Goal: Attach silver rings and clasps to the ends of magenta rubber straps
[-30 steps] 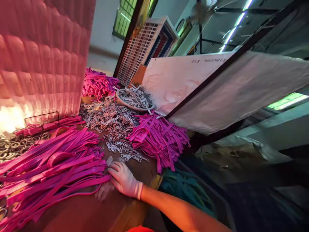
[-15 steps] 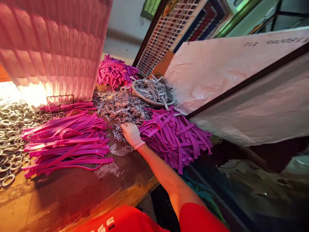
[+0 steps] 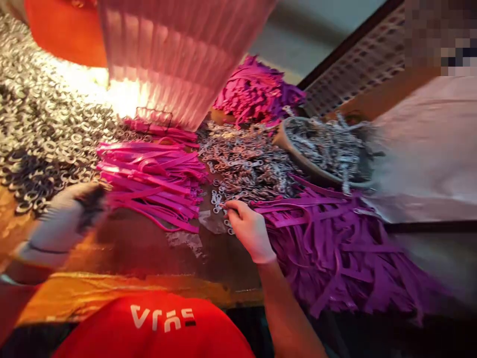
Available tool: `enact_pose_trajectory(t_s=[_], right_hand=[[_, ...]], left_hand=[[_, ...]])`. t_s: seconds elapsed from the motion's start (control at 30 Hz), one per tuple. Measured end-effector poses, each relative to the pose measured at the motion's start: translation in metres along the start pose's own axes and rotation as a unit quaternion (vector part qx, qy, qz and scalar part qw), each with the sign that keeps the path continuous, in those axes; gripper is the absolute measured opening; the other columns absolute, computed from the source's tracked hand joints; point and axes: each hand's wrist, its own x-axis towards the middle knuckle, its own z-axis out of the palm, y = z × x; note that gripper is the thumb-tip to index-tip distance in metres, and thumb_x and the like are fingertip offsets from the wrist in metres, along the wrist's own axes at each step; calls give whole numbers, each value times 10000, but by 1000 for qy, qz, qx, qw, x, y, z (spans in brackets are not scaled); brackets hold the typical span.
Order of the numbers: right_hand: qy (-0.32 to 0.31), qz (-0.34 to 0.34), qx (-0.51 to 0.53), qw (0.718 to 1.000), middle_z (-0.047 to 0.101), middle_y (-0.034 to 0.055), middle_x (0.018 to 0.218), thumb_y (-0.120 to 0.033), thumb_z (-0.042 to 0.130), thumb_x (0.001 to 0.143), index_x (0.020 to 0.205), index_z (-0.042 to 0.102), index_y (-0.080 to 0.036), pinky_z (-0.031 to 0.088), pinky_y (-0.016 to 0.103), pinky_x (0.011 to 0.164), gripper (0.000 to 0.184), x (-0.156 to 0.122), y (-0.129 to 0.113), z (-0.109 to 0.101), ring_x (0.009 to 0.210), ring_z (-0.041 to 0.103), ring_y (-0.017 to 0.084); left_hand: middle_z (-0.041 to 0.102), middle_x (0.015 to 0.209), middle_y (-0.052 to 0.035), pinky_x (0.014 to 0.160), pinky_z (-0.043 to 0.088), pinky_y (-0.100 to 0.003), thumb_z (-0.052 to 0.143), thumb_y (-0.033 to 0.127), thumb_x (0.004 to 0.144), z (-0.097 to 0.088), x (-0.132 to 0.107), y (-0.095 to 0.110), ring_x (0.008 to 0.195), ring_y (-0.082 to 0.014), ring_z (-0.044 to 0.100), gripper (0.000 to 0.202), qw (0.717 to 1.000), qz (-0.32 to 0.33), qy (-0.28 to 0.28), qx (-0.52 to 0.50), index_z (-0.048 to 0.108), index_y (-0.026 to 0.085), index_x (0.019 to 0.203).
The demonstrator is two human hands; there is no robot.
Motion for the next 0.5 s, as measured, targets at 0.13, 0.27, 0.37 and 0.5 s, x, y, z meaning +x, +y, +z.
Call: enact_pose_trajectory(t_s=[0.13,0.27,0.37,0.5], right_hand=[[-108,13,394,913,708,32,1070,-367,556,956,1257,628,-249,595,308,755,331,-59,-45,33,828,702,155],[-159,-6,429,889,720,20,992,-314,550,946,1201,671,-237,572,305,873,293,-88,-77,58,899,684,147],[-161,-25,381,910,725,46,1134,-307,570,947,1237,657,-230,532,326,979,312,-94,-84,59,1018,679,167],[-167,-97,339,921,710,53,1182,-290,563,980,1308,603,-245,532,331,969,334,-100,-83,49,1039,680,175]], left_hand=[[619,671,2,363,276,-162,666,441,897,36,-31,-74,411,-58,437,289,982,-128,-142,-4,629,157,856],[466,477,29,348,239,-173,607,589,911,56,-50,-110,367,-62,338,451,966,-157,-200,38,666,149,832],[445,448,29,343,237,-172,612,607,905,57,-62,-116,359,-62,326,472,965,-170,-193,61,654,150,798],[456,485,35,332,236,-160,644,531,905,59,-72,-120,353,-53,331,395,966,-187,-179,17,617,157,781]])
